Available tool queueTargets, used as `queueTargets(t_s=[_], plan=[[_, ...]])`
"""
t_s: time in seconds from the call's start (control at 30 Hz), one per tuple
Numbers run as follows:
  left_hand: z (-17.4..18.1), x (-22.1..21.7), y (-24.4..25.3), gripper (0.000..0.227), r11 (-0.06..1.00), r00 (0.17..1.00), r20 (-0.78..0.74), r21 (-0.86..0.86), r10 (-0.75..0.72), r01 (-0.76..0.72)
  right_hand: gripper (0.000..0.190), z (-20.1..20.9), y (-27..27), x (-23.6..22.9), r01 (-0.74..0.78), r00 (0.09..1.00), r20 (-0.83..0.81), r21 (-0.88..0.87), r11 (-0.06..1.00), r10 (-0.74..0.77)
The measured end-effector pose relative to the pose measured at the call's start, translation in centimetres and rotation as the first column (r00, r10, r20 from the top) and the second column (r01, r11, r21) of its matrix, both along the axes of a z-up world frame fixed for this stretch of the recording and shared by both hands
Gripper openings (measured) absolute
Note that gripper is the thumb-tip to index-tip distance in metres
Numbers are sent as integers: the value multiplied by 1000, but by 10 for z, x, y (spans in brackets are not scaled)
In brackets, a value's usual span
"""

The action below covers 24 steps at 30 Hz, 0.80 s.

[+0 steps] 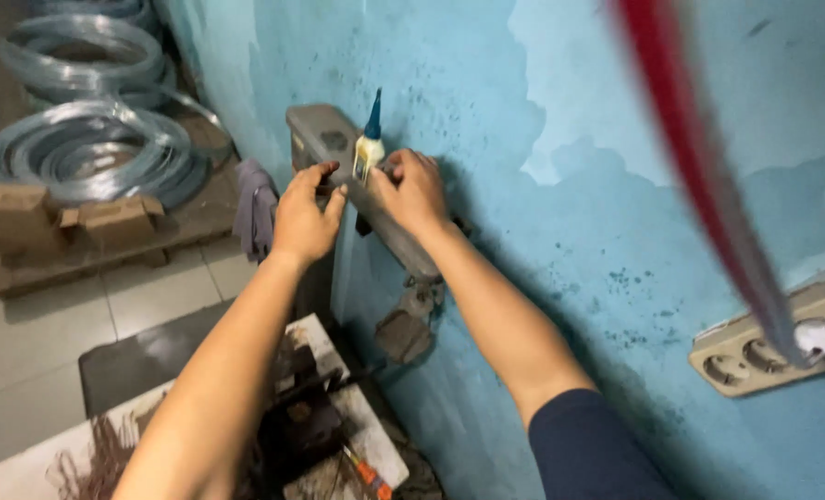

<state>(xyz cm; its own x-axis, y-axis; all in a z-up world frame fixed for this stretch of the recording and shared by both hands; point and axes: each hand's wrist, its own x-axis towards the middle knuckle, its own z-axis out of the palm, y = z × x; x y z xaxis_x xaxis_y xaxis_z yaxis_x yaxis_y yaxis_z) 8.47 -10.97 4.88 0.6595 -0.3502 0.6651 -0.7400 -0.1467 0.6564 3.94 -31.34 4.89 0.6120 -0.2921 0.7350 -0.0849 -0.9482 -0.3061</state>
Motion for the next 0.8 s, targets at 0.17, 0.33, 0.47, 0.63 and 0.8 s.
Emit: queueTargets(t_s=[0.17,0.33,0.47,0.63,0.8], plan=[[-9,40,-51,39,999,995,-94,29,23,-20,47,42,1,34,137,987,-84,-7,991,-137],[-28,45,-68,44,985,972,-208,156,108,-76,43,50,14,45,240,924,-342,173,955,-170],[-8,20,-48,44,990,962,-271,125,-29,65,44,43,18,53,350,818,-543,206,914,-191],[-13,23,-35,44,987,966,-257,147,-23,62,50,46,24,44,367,805,-551,173,914,-219],[-17,24,-8,41,987,993,-116,156,-8,26,44,46,32,27,65,988,-148,67,996,-55]])
